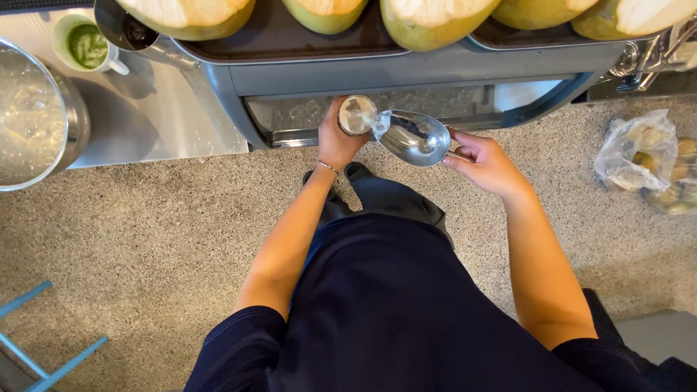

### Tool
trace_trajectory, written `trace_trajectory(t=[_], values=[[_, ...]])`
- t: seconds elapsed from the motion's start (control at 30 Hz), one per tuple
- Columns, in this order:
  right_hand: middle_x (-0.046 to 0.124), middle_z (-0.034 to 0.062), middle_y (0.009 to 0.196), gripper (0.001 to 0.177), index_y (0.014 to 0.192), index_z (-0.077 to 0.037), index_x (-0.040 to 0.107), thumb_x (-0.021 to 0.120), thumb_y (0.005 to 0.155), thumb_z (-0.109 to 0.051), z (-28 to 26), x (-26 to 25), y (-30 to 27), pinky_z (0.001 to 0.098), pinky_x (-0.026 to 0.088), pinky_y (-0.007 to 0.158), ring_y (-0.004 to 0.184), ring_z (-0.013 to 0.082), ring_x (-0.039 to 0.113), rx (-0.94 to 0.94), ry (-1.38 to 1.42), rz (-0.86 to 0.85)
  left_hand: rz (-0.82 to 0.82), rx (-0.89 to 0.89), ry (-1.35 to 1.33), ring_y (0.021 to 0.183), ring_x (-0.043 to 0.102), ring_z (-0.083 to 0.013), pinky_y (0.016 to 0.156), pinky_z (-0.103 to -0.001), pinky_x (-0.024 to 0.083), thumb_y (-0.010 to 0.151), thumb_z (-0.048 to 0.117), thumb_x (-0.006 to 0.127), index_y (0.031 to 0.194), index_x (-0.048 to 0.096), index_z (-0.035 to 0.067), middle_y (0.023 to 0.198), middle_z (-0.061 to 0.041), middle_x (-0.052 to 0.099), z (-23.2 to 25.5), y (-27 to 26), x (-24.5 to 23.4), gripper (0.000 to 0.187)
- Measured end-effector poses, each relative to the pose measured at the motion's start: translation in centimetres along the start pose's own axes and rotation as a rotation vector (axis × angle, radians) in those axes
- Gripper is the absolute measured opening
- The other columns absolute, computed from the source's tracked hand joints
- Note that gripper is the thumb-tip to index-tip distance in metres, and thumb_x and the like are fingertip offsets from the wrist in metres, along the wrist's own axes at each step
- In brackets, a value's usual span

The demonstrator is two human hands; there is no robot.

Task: Prepare and assemble multiple cold coffee drinks with ice and milk.

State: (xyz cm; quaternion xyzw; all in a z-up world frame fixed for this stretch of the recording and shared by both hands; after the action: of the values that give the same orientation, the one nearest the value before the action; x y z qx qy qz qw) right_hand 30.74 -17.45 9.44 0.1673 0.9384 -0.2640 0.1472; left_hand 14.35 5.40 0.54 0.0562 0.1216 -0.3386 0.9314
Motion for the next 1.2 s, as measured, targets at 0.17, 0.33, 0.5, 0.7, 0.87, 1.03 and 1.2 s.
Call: trace_trajectory(t=[0.17,0.33,0.5,0.7,0.87,1.03,1.2], values=[[0.07,0.0004,0.088,0.065,0.149,-0.003,0.052,0.075,0.09,-0.014,0.6,-0.9,-0.6,0.0229,0.042,0.062,0.069,0.0037,0.052,0.026,-0.038,0.039,-0.056,0.019,-0.036,0.111,0.074,-0.0312,0.094,-0.04,0.059,0.064,0.015,0.095,0.126,0.06,0.011,0.118,-0.014,0.073,0.3,0.1,1.0,0.072],[0.056,0.0073,0.07,0.067,0.155,-0.012,0.054,0.074,0.091,-0.017,-2.9,-2.1,-2.3,0.028,0.036,0.058,0.061,0.0098,0.042,0.163,-0.202,0.072,-0.094,0.041,0.015,0.112,0.072,-0.0313,0.095,-0.039,0.059,0.064,0.017,0.094,0.129,0.058,0.011,0.119,-0.014,0.072,0.4,0.0,1.7,0.075],[0.067,-0.0015,0.083,0.059,0.147,-0.004,0.054,0.071,0.092,-0.019,-4.5,-2.7,-2.9,0.024,0.044,0.061,0.069,0.004,0.052,0.048,-0.106,0.054,-0.135,0.012,0.006,0.113,0.072,-0.0303,0.096,-0.038,0.059,0.065,0.015,0.092,0.132,0.058,0.011,0.121,-0.013,0.073,0.4,-0.3,2.5,0.075],[0.066,-0.001,0.078,0.06,0.147,-0.005,0.054,0.072,0.091,-0.02,-3.1,-3.3,-3.0,0.0241,0.041,0.057,0.065,0.0048,0.051,0.117,-0.125,0.056,-0.145,0.017,-0.004,0.113,0.073,-0.0286,0.098,-0.038,0.058,0.062,0.013,0.092,0.131,0.059,0.011,0.119,-0.013,0.074,0.4,0.0,3.2,0.076],[0.053,0.0004,0.065,0.066,0.153,-0.009,0.052,0.073,0.091,-0.016,2.1,-3.9,-2.8,0.0266,0.032,0.049,0.054,0.0071,0.04,0.152,-0.082,0.113,-0.097,0.052,-0.051,0.112,0.072,-0.0256,0.097,-0.036,0.058,0.065,0.016,0.095,0.132,0.056,0.008,0.119,-0.014,0.072,-0.7,-0.3,2.7,0.078],[0.057,0.0014,0.073,0.069,0.162,-0.007,0.038,0.051,0.094,-0.006,12.0,-1.4,1.7,0.0244,0.036,0.044,0.05,0.0078,0.045,0.185,0.532,0.121,-0.101,-0.045,-0.139,0.113,0.074,-0.02,0.099,-0.033,0.059,0.072,0.014,0.091,0.133,0.057,0.008,0.119,-0.009,0.074,0.3,-1.6,1.2,0.071],[0.068,0.0071,0.115,0.066,0.16,-0.016,0.03,0.049,0.098,-0.011,15.3,1.4,10.8,0.0279,0.05,0.053,0.071,0.0123,0.064,0.172,0.777,0.282,-0.081,-0.001,-0.165,0.115,0.069,-0.018,0.102,-0.033,0.056,0.07,0.011,0.091,0.135,0.055,0.006,0.122,-0.009,0.071,1.9,-3.2,-0.9,0.074]])
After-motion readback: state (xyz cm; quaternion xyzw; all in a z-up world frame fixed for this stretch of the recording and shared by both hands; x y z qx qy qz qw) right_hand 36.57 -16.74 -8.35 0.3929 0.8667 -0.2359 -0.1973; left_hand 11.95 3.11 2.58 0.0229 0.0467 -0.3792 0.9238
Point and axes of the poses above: each hand's wrist, its own y-axis towards the middle knuckle, its own x-axis out of the palm, z = x × y, the point moved 8 cm from there along y, towards the middle knuckle
